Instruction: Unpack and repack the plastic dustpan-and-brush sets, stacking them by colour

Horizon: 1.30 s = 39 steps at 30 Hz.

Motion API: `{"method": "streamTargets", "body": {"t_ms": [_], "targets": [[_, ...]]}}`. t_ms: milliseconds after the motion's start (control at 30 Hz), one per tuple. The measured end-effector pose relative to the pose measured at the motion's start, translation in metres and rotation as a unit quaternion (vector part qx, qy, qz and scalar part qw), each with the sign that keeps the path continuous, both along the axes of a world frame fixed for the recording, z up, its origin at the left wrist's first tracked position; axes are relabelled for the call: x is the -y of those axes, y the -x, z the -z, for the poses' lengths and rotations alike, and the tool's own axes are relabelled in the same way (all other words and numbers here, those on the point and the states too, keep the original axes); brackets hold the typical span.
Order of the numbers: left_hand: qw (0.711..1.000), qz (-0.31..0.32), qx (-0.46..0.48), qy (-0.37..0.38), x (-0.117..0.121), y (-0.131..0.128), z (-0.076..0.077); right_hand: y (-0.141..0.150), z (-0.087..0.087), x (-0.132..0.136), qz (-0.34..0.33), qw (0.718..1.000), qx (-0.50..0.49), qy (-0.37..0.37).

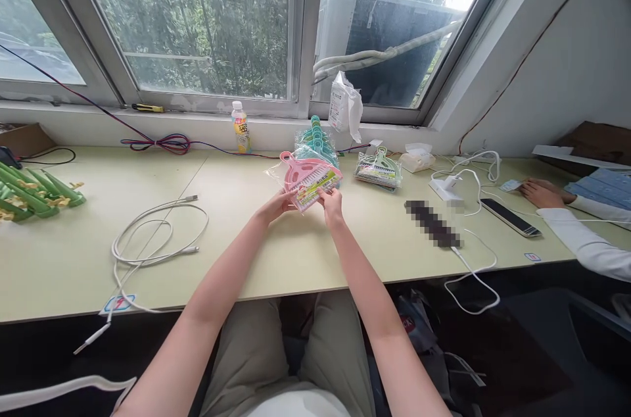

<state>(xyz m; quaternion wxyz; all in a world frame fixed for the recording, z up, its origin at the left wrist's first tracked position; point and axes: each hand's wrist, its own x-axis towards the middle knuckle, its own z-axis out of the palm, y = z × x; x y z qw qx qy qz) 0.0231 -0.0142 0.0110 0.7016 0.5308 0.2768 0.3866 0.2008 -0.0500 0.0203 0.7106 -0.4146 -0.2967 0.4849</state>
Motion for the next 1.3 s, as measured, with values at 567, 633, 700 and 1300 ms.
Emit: {"method": "streamTargets", "body": {"t_ms": [567, 633, 700, 1300], "targets": [[0.997, -0.056, 0.044, -0.005, 0.021, -0.036, -0.008, 0.0, 0.004, -0.005, 0.037, 0.999, -0.026, -0.009], [0.994, -0.094, 0.059, 0.005, 0.021, -0.039, -0.008, 0.001, 0.003, -0.005, 0.032, 0.999, -0.03, -0.011], [0.989, -0.129, 0.076, 0.008, 0.021, -0.041, -0.009, 0.003, 0.002, -0.004, 0.022, 0.999, -0.029, -0.016], [0.991, -0.126, 0.038, -0.003, 0.02, -0.041, -0.003, 0.004, 0.005, -0.006, 0.025, 0.998, -0.049, -0.021]]}}
